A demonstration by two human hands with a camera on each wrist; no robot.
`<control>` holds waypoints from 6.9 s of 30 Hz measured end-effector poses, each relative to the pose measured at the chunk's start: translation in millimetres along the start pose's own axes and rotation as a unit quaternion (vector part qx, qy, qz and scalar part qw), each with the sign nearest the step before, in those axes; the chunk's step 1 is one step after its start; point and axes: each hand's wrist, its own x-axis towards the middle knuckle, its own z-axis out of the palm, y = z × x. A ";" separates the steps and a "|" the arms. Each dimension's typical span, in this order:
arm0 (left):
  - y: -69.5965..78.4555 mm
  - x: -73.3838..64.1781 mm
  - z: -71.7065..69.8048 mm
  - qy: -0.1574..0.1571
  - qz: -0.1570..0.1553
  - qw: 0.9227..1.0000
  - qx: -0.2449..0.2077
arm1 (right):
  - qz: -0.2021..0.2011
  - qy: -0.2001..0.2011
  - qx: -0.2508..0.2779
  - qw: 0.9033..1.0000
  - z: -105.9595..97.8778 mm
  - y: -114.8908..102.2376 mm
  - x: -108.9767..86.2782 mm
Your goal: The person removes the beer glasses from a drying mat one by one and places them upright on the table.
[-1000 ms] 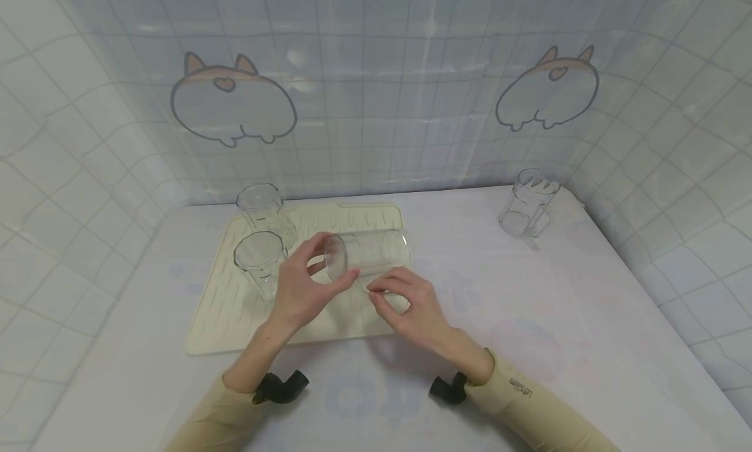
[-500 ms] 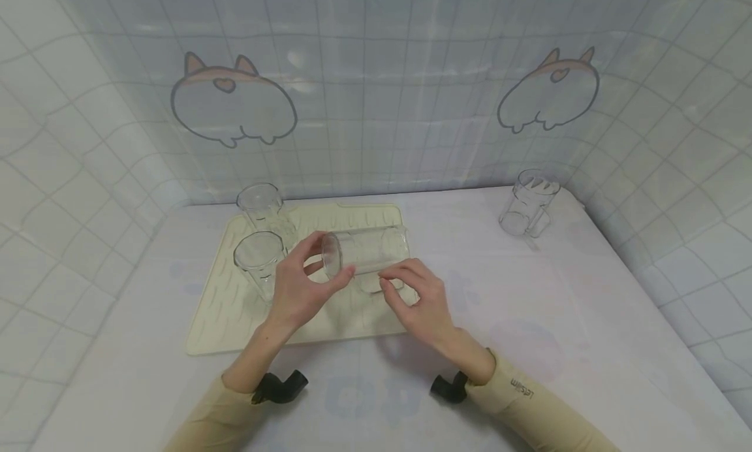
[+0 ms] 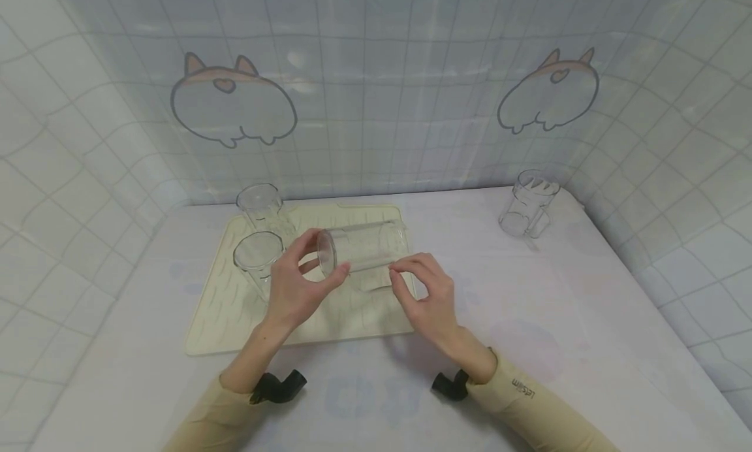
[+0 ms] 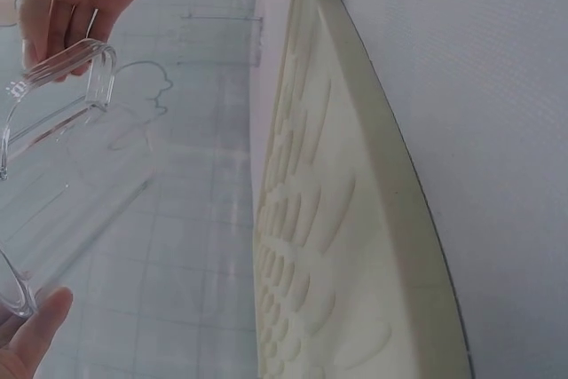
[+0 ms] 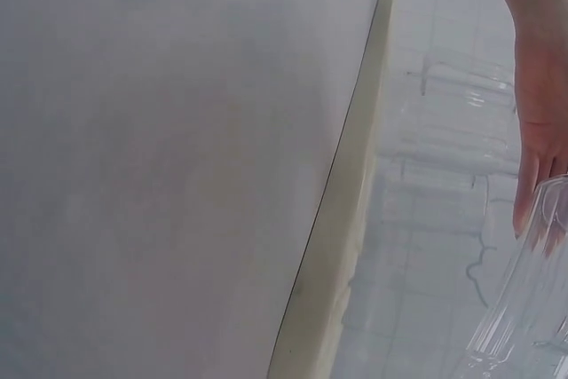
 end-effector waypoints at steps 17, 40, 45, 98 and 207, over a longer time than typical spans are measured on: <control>0.7 0.0 -1.8 0.027 0.025 0.999 -0.029 | 0.044 0.025 -0.049 0.997 -3.3 -5.5 5.0; 38.1 -1.9 -6.4 0.054 0.025 0.998 -0.034 | 0.224 -0.094 -0.011 0.970 -5.2 15.7 -12.1; 37.7 -1.0 -5.9 0.030 0.015 0.998 -0.048 | 0.255 -0.085 0.019 0.963 -10.1 -4.5 0.9; -12.7 -2.0 2.7 -0.141 -0.132 0.981 0.033 | 0.366 -0.040 0.165 0.915 -13.5 17.3 -3.9; -128.3 22.0 -150.5 -0.071 -0.306 0.927 0.206 | 0.412 -0.045 0.265 0.871 -10.3 18.2 4.8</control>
